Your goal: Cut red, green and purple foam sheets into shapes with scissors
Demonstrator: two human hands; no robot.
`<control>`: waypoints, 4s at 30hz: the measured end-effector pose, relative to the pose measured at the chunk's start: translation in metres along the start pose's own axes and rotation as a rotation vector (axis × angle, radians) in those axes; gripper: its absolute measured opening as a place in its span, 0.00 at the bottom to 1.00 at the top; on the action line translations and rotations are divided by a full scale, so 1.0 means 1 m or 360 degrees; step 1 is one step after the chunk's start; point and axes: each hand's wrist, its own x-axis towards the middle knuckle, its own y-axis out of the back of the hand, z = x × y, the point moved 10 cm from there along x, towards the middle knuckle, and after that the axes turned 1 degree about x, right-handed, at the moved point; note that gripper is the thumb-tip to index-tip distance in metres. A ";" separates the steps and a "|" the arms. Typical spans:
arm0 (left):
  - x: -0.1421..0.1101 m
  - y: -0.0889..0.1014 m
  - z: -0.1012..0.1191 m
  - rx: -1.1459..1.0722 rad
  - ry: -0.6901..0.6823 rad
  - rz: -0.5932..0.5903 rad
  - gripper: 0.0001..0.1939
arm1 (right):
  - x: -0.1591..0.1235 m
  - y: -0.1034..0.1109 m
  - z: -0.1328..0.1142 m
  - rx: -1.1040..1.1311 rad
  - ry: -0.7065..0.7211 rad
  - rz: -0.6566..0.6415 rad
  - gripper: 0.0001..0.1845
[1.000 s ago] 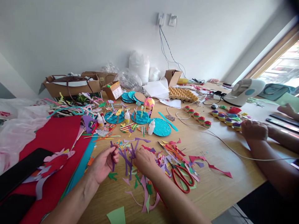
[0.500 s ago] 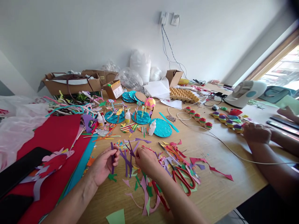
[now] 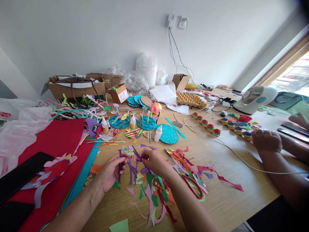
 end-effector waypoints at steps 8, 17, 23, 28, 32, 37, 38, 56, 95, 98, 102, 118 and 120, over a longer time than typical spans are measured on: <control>0.001 -0.005 0.002 0.0067 -0.0004 -0.0024 0.05 | 0.007 -0.004 0.019 0.0567 -0.0117 0.0017 0.05; 0.003 -0.016 0.002 0.0133 -0.0016 -0.0070 0.05 | 0.004 0.006 0.014 0.1107 -0.0135 0.0061 0.07; 0.001 -0.027 0.017 0.0214 -0.0169 -0.0094 0.10 | 0.005 0.007 0.000 0.1327 -0.0103 0.0074 0.09; 0.000 -0.034 0.023 0.0298 -0.0264 -0.0073 0.09 | 0.011 0.006 -0.012 0.1393 -0.0064 0.0101 0.10; 0.005 -0.031 0.024 0.0115 -0.0268 -0.0050 0.07 | 0.011 0.001 -0.024 0.1374 -0.0006 -0.0003 0.09; 0.011 -0.028 0.027 -0.0041 -0.0289 -0.0038 0.05 | 0.009 -0.005 -0.033 0.1172 0.0082 -0.0041 0.06; 0.011 -0.028 0.028 -0.0060 -0.0294 -0.0032 0.05 | 0.010 -0.007 -0.033 0.1159 0.0075 -0.0048 0.05; 0.007 -0.022 0.055 -0.0115 -0.0488 0.0104 0.09 | 0.005 -0.030 -0.044 0.0843 0.0062 -0.0139 0.06; 0.003 -0.018 0.058 -0.0362 -0.0645 0.0069 0.05 | -0.001 -0.072 -0.043 0.1601 -0.0279 -0.0286 0.09; 0.003 -0.020 0.049 -0.0295 -0.0575 0.0055 0.06 | 0.000 -0.074 -0.050 0.1608 -0.0186 -0.0274 0.14; -0.002 -0.025 0.048 -0.0226 -0.0523 0.0006 0.04 | -0.003 -0.075 -0.055 0.1355 -0.0101 -0.0422 0.13; -0.020 -0.035 0.018 -0.0179 0.0064 -0.0148 0.07 | 0.027 0.033 -0.085 0.0997 0.0494 -0.0134 0.20; -0.022 -0.039 0.013 -0.0183 0.0125 -0.0176 0.07 | 0.030 0.024 -0.088 0.1058 0.0477 -0.0267 0.21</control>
